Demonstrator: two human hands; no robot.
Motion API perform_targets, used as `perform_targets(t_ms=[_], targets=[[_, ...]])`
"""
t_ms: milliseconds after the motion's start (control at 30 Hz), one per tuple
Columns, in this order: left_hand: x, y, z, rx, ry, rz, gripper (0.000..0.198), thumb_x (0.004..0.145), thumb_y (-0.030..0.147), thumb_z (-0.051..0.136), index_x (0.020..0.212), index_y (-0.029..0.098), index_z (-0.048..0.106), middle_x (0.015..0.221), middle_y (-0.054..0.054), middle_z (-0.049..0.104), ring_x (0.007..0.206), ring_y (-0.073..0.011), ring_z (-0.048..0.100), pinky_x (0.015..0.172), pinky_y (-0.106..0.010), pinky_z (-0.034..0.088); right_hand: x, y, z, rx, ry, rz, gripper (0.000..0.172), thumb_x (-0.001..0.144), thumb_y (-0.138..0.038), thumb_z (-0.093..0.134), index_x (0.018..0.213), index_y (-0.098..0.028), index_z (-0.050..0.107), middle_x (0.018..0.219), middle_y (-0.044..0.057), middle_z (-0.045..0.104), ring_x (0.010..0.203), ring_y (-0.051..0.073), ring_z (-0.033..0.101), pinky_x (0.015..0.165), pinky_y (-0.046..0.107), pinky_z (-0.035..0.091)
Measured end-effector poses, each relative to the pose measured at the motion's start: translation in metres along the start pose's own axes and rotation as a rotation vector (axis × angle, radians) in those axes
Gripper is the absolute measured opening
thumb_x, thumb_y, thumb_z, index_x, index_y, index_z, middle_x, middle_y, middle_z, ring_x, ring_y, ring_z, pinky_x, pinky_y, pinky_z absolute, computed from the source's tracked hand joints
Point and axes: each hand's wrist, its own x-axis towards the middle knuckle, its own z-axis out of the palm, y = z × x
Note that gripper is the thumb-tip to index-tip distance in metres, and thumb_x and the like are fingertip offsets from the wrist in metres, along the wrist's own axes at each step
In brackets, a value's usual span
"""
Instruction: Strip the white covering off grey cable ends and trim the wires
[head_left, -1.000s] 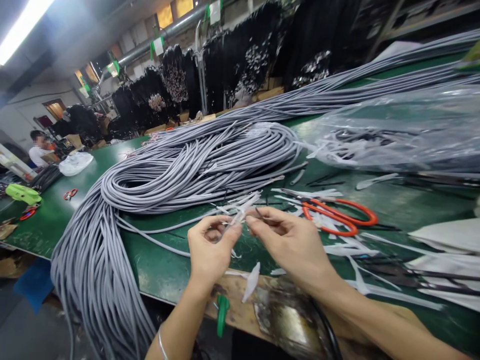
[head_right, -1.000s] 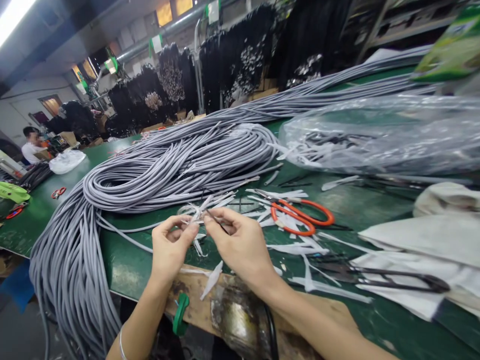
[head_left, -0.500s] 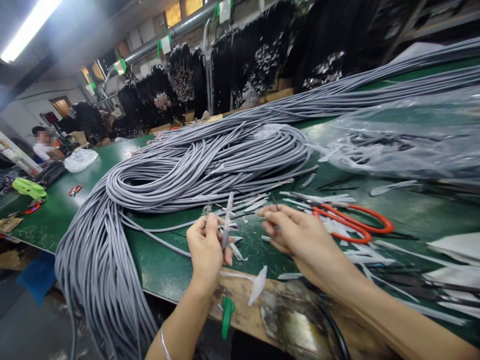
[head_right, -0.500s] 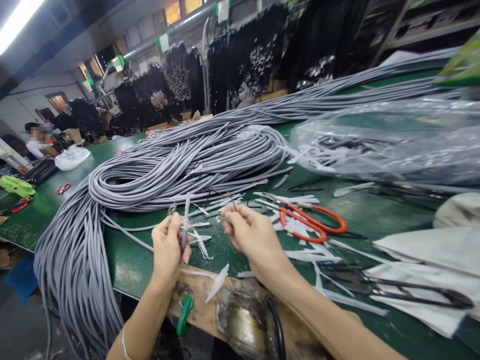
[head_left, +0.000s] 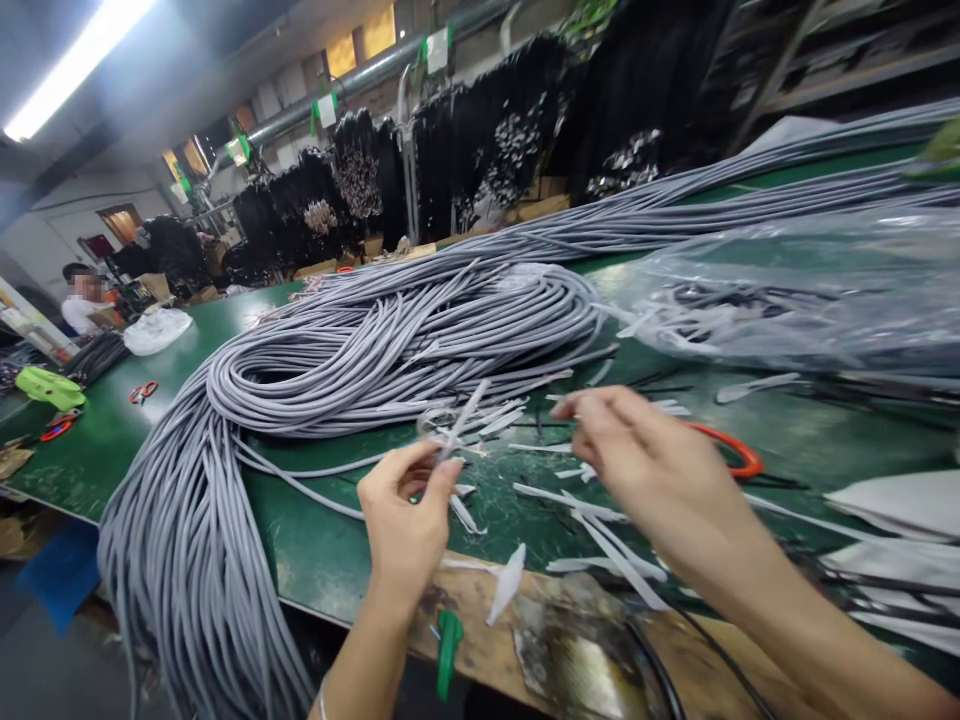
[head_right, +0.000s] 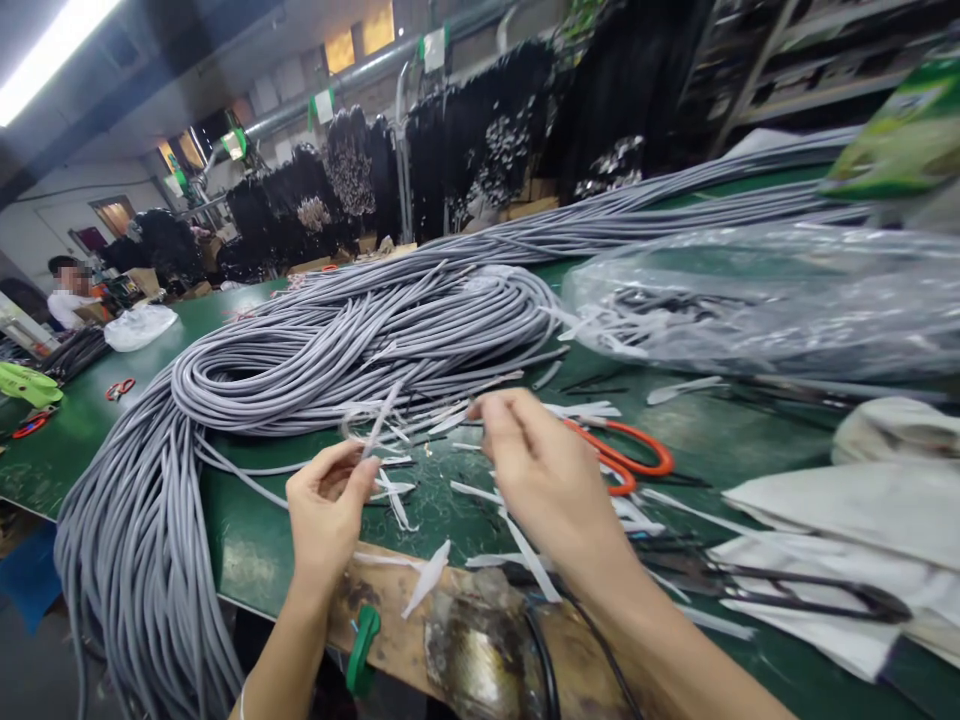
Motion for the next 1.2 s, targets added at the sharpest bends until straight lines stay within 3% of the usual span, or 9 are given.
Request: perform_targets(t_ms=[67, 167, 300, 400, 600, 1067, 1200], targets=[[-0.003, 0.000, 0.000, 0.130, 0.076, 0.165, 0.013, 0.074, 0.023, 0.063, 0.082, 0.014, 0.066, 0.076, -0.006, 0.063, 0.067, -0.0144, 0.061, 0.059, -0.024, 0.051, -0.003, -0.002, 0.002, -0.102, -0.088, -0.007, 0.026, 0.083, -0.035, 0.037, 0.065, -0.022, 0.050, 0.046, -0.001, 0.050, 0.039, 0.014, 0.048, 0.039, 0.025, 0.035], [-0.010, 0.004, 0.003, 0.346, 0.161, 0.419, 0.007, 0.079, 0.018, 0.056, 0.078, 0.015, 0.062, 0.074, -0.005, 0.061, 0.068, -0.0145, 0.059, 0.062, -0.024, 0.049, -0.010, -0.007, 0.011, -0.067, -0.229, -0.010, 0.023, 0.082, -0.033, 0.036, 0.066, -0.022, 0.049, 0.048, -0.001, 0.053, 0.039, 0.013, 0.049, 0.040, 0.024, 0.036], [-0.018, 0.012, 0.009, 0.522, 0.202, 0.577, 0.017, 0.086, 0.014, 0.043, 0.084, 0.016, 0.060, 0.075, -0.006, 0.060, 0.069, -0.0152, 0.057, 0.064, -0.025, 0.045, -0.018, -0.012, 0.015, -0.019, -0.222, -0.063, 0.021, 0.084, -0.030, 0.035, 0.067, -0.023, 0.045, 0.044, -0.004, 0.050, 0.036, 0.012, 0.046, 0.038, 0.023, 0.034], [-0.016, 0.013, 0.009, 0.537, 0.149, 0.495, 0.022, 0.088, 0.015, 0.037, 0.078, 0.016, 0.057, 0.068, -0.004, 0.058, 0.062, -0.0142, 0.054, 0.058, -0.024, 0.040, -0.022, -0.015, 0.012, 0.029, -0.196, -0.096, 0.019, 0.086, -0.028, 0.037, 0.071, -0.022, 0.047, 0.044, -0.005, 0.048, 0.036, 0.011, 0.045, 0.039, 0.021, 0.035], [-0.009, 0.008, 0.002, 0.448, 0.014, 0.241, 0.027, 0.090, 0.018, 0.033, 0.067, 0.018, 0.047, 0.060, -0.001, 0.055, 0.054, -0.0120, 0.049, 0.052, -0.023, 0.033, -0.031, -0.026, 0.012, 0.149, -0.345, -0.232, 0.018, 0.088, -0.022, 0.038, 0.077, -0.019, 0.053, 0.045, -0.007, 0.047, 0.035, 0.008, 0.042, 0.038, 0.019, 0.033], [-0.012, 0.009, 0.004, 0.459, -0.069, 0.256, 0.026, 0.089, 0.017, 0.033, 0.064, 0.019, 0.044, 0.057, 0.001, 0.053, 0.052, -0.0112, 0.048, 0.052, -0.022, 0.031, -0.031, -0.023, 0.015, 0.197, -0.371, -0.040, 0.022, 0.086, -0.027, 0.039, 0.070, -0.019, 0.051, 0.043, -0.007, 0.037, 0.036, 0.008, 0.034, 0.036, 0.020, 0.028], [-0.012, 0.009, 0.004, 0.462, -0.073, 0.258, 0.026, 0.089, 0.016, 0.034, 0.065, 0.019, 0.045, 0.057, 0.001, 0.053, 0.052, -0.0113, 0.048, 0.052, -0.022, 0.032, -0.030, -0.022, 0.014, 0.160, -0.356, -0.066, 0.022, 0.086, -0.027, 0.039, 0.071, -0.019, 0.053, 0.042, -0.007, 0.037, 0.035, 0.008, 0.033, 0.035, 0.020, 0.027]])
